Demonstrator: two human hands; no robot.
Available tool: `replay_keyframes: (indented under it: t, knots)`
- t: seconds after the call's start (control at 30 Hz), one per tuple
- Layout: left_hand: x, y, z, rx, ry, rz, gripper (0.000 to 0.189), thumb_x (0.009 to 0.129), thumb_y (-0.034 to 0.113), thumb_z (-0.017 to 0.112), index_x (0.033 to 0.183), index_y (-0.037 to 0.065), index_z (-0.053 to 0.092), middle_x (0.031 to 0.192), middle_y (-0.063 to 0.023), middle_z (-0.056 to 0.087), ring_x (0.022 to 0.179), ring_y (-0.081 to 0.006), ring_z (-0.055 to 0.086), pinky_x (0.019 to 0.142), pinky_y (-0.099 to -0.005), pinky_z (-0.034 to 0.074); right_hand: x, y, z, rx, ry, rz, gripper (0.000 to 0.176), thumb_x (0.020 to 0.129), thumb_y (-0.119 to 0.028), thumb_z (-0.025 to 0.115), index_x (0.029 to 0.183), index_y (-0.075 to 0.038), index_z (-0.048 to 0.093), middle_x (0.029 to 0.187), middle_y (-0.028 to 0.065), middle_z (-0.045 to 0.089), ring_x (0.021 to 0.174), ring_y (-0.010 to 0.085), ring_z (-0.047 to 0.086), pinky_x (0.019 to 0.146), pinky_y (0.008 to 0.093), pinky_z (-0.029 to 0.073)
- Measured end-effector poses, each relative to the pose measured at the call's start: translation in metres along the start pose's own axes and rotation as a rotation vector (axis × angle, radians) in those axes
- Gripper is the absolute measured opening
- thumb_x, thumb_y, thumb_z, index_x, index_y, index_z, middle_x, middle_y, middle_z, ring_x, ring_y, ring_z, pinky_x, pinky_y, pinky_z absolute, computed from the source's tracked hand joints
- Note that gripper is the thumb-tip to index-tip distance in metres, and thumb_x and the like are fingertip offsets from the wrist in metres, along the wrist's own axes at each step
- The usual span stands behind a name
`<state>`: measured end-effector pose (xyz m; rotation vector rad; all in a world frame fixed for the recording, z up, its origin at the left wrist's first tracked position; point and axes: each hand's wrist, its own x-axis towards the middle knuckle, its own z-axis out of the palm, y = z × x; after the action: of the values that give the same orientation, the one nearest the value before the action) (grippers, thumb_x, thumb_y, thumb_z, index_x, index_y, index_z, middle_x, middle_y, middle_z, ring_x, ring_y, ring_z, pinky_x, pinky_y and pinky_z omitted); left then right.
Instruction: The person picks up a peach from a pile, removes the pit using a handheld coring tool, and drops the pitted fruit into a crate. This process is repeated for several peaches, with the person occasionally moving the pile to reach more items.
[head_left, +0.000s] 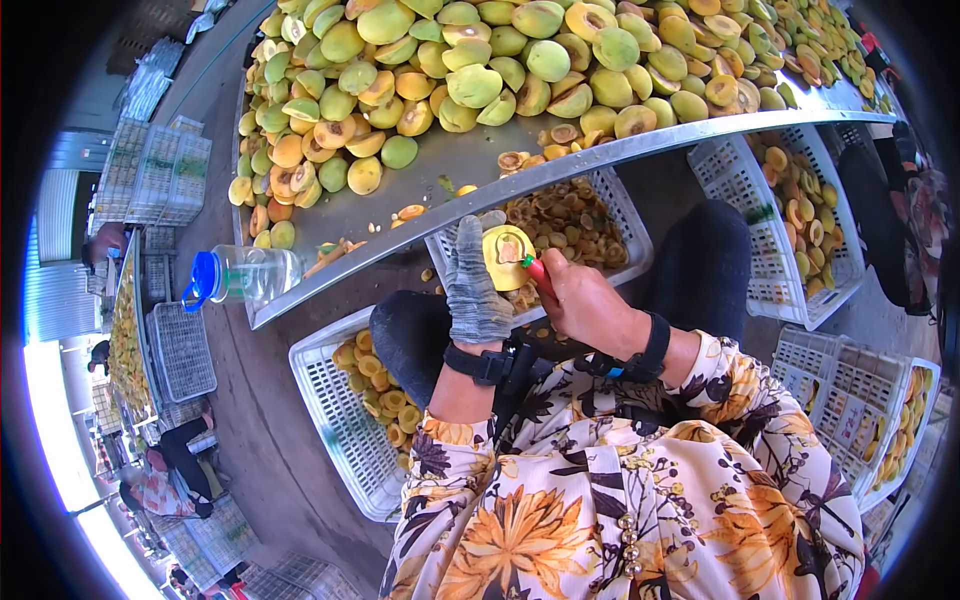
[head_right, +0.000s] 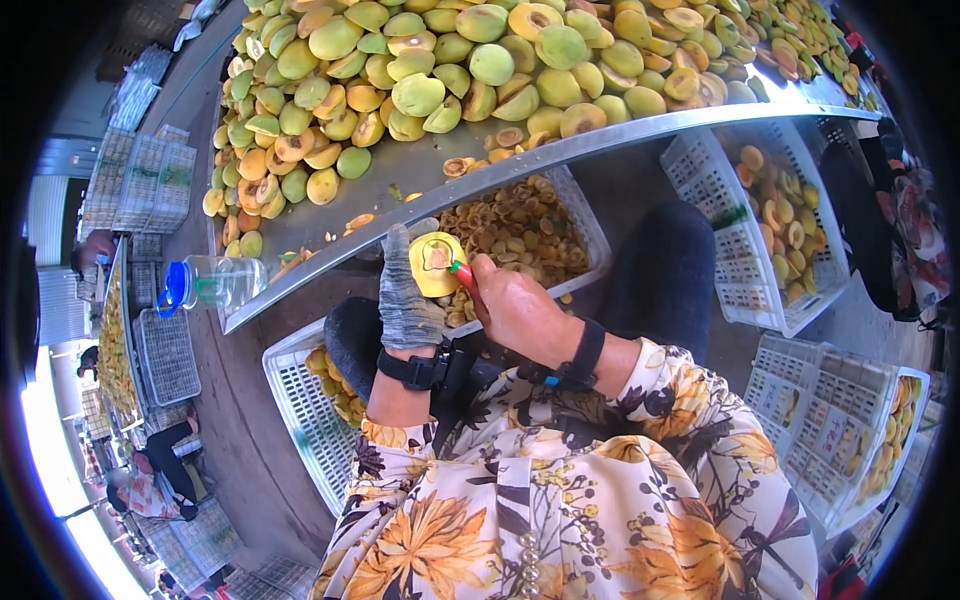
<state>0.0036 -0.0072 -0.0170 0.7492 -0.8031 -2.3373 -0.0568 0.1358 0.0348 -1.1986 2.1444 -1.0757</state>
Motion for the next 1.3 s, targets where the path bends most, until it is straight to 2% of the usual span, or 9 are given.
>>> replay_keyframes:
  t: [0.3, 0.37, 0.4, 0.53, 0.63, 0.7, 0.93, 1.07, 1.3]
  knots:
    - [-0.002, 0.018, -0.001, 0.277, -0.203, 0.132, 0.032, 0.078, 0.011, 0.065, 0.107, 0.002, 0.054, 0.102, -0.0117, 0.059, 0.087, -0.0180, 0.060, 0.074, -0.0296, 0.052, -0.003, -0.004, 0.002, 0.140, -0.176, 0.107, 0.020, 0.071, 0.004, 0.053, 0.087, 0.003, 0.041, 0.062, 0.0245, 0.053, 0.065, 0.0427, 0.056, 0.054, 0.0424, 0.043]
    - [-0.003, 0.042, 0.008, 0.341, -0.342, -0.271, 0.027, 0.080, 0.020, 0.062, 0.096, -0.001, 0.060, 0.088, -0.0101, 0.063, 0.078, -0.0205, 0.061, 0.071, -0.0313, 0.051, -0.003, 0.006, 0.009, 0.063, -0.155, -0.035, 0.021, 0.072, 0.003, 0.053, 0.090, 0.003, 0.043, 0.063, 0.0236, 0.054, 0.063, 0.0402, 0.057, 0.054, 0.0412, 0.044]
    - [0.002, 0.039, 0.001, 0.623, -0.449, -0.081, 0.030, 0.081, 0.025, 0.061, 0.094, -0.002, 0.061, 0.084, -0.0108, 0.063, 0.077, -0.0206, 0.062, 0.070, -0.0306, 0.051, -0.002, 0.009, 0.010, 0.064, -0.156, -0.036, 0.021, 0.072, 0.003, 0.053, 0.090, 0.003, 0.043, 0.063, 0.0236, 0.054, 0.063, 0.0402, 0.057, 0.054, 0.0412, 0.044]
    - [0.010, 0.048, 0.004, 0.688, -0.433, -0.007, 0.041, 0.084, 0.037, 0.056, 0.100, -0.001, 0.059, 0.093, -0.0119, 0.062, 0.084, -0.0220, 0.061, 0.073, -0.0314, 0.051, 0.010, 0.004, 0.002, 0.152, -0.238, 0.073, 0.021, 0.074, -0.001, 0.056, 0.092, 0.002, 0.046, 0.063, 0.0213, 0.054, 0.061, 0.0363, 0.058, 0.054, 0.0402, 0.045]
    - [0.004, 0.049, -0.001, 0.146, -0.291, -0.231, 0.050, 0.082, 0.044, 0.056, 0.108, 0.000, 0.055, 0.098, -0.0129, 0.061, 0.085, -0.0219, 0.060, 0.076, -0.0322, 0.051, 0.016, 0.006, 0.007, 0.192, -0.202, 0.069, 0.020, 0.074, -0.004, 0.058, 0.091, 0.002, 0.048, 0.064, 0.0210, 0.055, 0.062, 0.0367, 0.058, 0.055, 0.0392, 0.045]
    - [-0.005, 0.046, 0.007, 0.196, -0.242, -0.166, 0.058, 0.081, 0.048, 0.056, 0.113, 0.001, 0.051, 0.097, -0.0145, 0.061, 0.084, -0.0223, 0.060, 0.076, -0.0341, 0.051, 0.015, 0.005, 0.013, 0.207, -0.140, 0.073, 0.019, 0.075, -0.005, 0.057, 0.091, 0.002, 0.048, 0.066, 0.0215, 0.056, 0.063, 0.0372, 0.058, 0.055, 0.0387, 0.044]
    - [0.014, 0.006, -0.018, 0.176, -0.011, 0.034, 0.033, 0.082, 0.028, 0.061, 0.106, 0.007, 0.052, 0.091, -0.0077, 0.059, 0.080, -0.0220, 0.060, 0.068, -0.0360, 0.054, 0.014, 0.006, 0.036, 0.180, -0.119, 0.129, 0.018, 0.075, -0.003, 0.053, 0.091, 0.002, 0.047, 0.066, 0.0244, 0.055, 0.063, 0.0410, 0.056, 0.055, 0.0418, 0.044]
    - [0.014, 0.004, -0.025, 0.026, 0.103, -0.132, 0.024, 0.082, 0.014, 0.061, 0.103, 0.008, 0.051, 0.091, -0.0082, 0.058, 0.078, -0.0231, 0.059, 0.066, -0.0351, 0.053, 0.020, 0.019, 0.044, 0.074, -0.143, 0.026, 0.018, 0.073, 0.000, 0.052, 0.088, 0.006, 0.044, 0.063, 0.0263, 0.053, 0.061, 0.0433, 0.055, 0.053, 0.0446, 0.043]
    - [0.020, 0.011, -0.031, -0.042, 0.172, -0.099, 0.040, 0.078, 0.006, 0.064, 0.114, 0.008, 0.047, 0.088, -0.0096, 0.061, 0.074, -0.0181, 0.060, 0.064, -0.0288, 0.052, 0.033, 0.015, 0.063, 0.058, -0.178, 0.053, 0.019, 0.071, 0.001, 0.051, 0.088, 0.006, 0.043, 0.061, 0.0255, 0.053, 0.056, 0.0423, 0.054, 0.050, 0.0434, 0.043]
